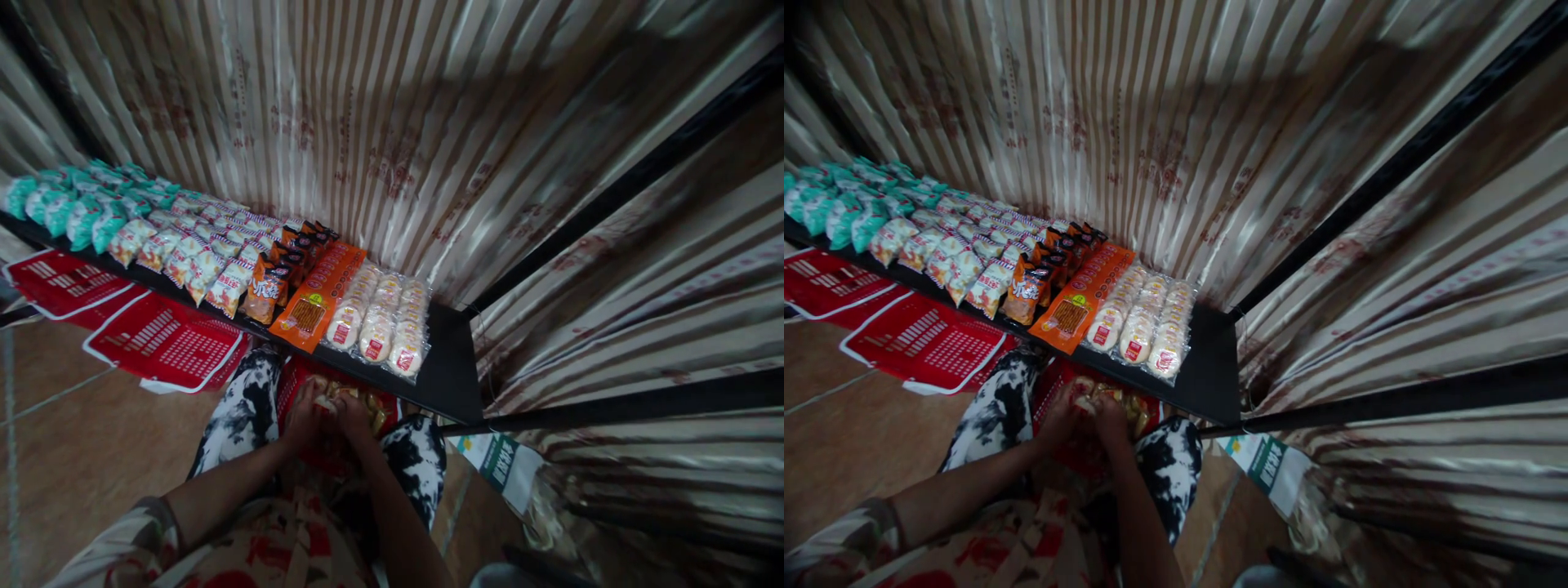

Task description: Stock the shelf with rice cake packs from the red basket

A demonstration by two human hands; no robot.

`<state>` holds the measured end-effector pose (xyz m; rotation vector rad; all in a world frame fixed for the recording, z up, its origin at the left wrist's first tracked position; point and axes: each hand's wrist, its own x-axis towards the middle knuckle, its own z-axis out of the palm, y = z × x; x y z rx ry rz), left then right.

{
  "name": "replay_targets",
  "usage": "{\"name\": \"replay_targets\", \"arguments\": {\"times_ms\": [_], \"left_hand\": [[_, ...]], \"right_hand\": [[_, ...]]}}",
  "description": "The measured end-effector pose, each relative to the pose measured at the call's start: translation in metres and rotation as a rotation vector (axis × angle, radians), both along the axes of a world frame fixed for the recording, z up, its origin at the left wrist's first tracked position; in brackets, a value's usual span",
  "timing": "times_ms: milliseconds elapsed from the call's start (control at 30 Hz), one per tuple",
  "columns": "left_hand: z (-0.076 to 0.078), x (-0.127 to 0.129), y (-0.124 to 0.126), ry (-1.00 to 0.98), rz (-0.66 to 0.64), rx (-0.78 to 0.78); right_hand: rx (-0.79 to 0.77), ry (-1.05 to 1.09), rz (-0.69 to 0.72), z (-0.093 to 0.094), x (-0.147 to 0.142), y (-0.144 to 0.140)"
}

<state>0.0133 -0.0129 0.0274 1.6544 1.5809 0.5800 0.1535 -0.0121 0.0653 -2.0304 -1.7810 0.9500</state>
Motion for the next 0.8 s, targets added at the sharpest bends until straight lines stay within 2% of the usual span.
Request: {"name": "replay_targets", "arguments": {"times_ms": [267,533,700,800], "left_hand": [[-0.005,-0.003,-0.001,0.124,-0.157,0.032],[-0.003,-0.007,-0.006,-0.012,-0.118,-0.047],[0.002,-0.008,-0.01,-0.091,-0.095,-0.034],[0.007,-0.01,-0.009,-0.155,-0.023,-0.048]], "right_hand": [[-0.002,-0.085,0.142,0.01,0.004,0.005],[0.009,-0.104,0.153,0.019,0.002,0.004],[0.05,-0.013,0.075,0.028,0.004,0.003],[0.084,-0.007,0.033,0.03,0.007,0.002]]}}
